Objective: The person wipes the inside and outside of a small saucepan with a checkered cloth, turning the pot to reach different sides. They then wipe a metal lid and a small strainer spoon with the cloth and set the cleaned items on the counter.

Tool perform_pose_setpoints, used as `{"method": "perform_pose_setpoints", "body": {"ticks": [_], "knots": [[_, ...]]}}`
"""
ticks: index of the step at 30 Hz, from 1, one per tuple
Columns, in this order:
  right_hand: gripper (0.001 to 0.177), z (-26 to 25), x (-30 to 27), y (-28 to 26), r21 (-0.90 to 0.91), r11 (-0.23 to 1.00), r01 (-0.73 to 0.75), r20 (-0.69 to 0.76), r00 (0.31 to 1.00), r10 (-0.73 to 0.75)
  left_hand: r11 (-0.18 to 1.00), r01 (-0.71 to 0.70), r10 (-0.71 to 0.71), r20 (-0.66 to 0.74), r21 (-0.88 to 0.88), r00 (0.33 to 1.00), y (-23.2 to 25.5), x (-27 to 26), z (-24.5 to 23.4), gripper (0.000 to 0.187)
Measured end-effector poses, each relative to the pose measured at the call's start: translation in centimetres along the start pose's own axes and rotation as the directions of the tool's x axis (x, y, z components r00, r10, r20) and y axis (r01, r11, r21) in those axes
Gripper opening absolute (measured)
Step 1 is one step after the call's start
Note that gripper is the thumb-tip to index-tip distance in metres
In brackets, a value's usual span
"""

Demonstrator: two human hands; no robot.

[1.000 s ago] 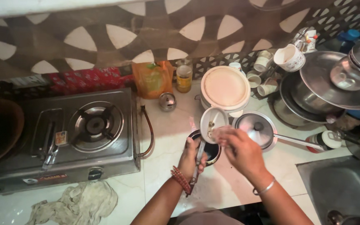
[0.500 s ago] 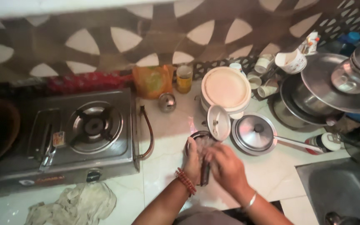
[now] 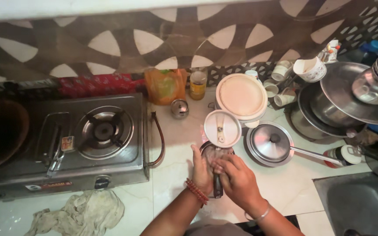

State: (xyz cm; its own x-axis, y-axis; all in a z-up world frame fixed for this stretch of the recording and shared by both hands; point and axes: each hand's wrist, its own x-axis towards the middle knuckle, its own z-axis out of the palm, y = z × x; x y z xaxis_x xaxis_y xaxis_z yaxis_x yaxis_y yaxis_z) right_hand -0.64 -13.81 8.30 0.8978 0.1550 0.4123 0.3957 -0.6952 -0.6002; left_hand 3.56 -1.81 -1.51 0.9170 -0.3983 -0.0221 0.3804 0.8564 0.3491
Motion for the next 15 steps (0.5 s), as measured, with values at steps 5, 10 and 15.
{"method": "perform_pose_setpoints", "body": {"ticks": [5, 10, 15], "knots": [[0.018, 0.1, -2.0, 0.5, 0.268, 0.955, -0.129, -0.06, 0.987, 0.15, 0.966, 0.102, -0.028, -0.293, 0.238, 0.956, 1.8, -0.3, 3.2, 0.052], [0.035, -0.4, -3.3, 0.4, 0.303, 0.912, -0.277, 0.185, 0.956, 0.228, 0.976, 0.012, 0.06, -0.32, 0.219, 0.946, 1.7, 0.7, 2.6, 0.018], [0.024, -1.4, -4.2, 2.3, 0.482, 0.854, -0.195, 0.032, 0.978, 0.205, 0.879, 0.145, 0.011, -0.325, 0.454, 0.946, 1.0, 0.0, -0.4, 0.023]]}}
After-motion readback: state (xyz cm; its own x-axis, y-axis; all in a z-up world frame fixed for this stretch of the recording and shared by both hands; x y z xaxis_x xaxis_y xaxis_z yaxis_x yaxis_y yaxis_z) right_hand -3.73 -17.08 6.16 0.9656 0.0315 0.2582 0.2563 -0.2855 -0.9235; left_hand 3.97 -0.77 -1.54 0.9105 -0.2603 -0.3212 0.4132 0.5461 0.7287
